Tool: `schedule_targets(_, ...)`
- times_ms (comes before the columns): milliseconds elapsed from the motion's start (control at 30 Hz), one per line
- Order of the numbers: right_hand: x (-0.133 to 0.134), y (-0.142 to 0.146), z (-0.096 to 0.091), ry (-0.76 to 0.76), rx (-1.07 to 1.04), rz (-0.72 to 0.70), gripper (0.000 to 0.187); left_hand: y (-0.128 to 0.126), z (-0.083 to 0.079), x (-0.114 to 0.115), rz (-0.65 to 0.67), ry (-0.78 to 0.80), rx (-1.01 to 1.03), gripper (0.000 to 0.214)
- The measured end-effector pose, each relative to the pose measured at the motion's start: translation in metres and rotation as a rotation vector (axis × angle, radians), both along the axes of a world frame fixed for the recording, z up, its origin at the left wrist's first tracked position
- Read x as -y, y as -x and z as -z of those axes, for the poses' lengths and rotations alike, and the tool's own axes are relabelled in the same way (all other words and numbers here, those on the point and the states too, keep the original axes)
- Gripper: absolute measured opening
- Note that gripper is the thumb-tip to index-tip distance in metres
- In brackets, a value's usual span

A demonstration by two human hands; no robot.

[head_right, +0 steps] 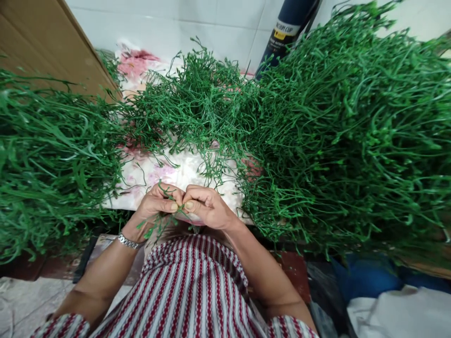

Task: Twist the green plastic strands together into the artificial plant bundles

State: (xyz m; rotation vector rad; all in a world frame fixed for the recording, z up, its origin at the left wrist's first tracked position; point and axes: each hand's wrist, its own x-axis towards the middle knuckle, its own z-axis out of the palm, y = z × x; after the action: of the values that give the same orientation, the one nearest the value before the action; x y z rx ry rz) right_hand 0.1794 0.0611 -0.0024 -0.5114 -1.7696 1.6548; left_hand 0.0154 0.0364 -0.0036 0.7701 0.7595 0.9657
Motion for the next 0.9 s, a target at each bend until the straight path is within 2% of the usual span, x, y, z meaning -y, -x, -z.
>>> schedule_targets(100, 0.002, 0.001, 0.000, 0.080, -0.002, -0.023, 0.027, 0.000, 0.003, 0.001, 0.021, 0.049, 0.046, 0.021)
schedule_targets(233, 0.005, -0.003, -0.008, 0.105, -0.016, -0.077, 0.031, 0.007, 0.009, 0.003, 0.075, 0.060, 0.170, 0.022)
schedule_targets(333, 0.005, -0.010, -0.016, 0.051, -0.023, -0.137, 0.032, 0.011, 0.009, -0.001, -0.012, 0.015, 0.245, 0.025)
schedule_targets(400, 0.003, -0.013, -0.020, -0.057, 0.053, -0.043, 0.028, 0.010, 0.007, -0.004, -0.085, -0.018, 0.146, 0.023)
schedule_targets(500, -0.001, -0.011, -0.018, -0.188, 0.211, 0.260, 0.024, 0.004, 0.003, -0.009, -0.155, -0.080, -0.041, 0.022)
schedule_targets(567, -0.001, -0.005, -0.013, -0.241, 0.301, 0.374, 0.022, -0.001, 0.002, -0.010, -0.208, -0.129, -0.108, 0.021)
schedule_targets(667, 0.004, 0.004, -0.007, -0.311, 0.386, 0.377, 0.026, -0.007, 0.004, -0.006, -0.306, -0.189, -0.191, 0.016)
schedule_targets(767, 0.009, 0.012, -0.004, -0.310, 0.414, 0.345, 0.028, -0.010, 0.008, 0.000, -0.375, -0.215, -0.286, 0.010)
schedule_targets(900, 0.012, 0.014, -0.005, -0.320, 0.455, 0.321, 0.025, -0.009, 0.011, 0.004, -0.379, -0.333, -0.463, 0.010)
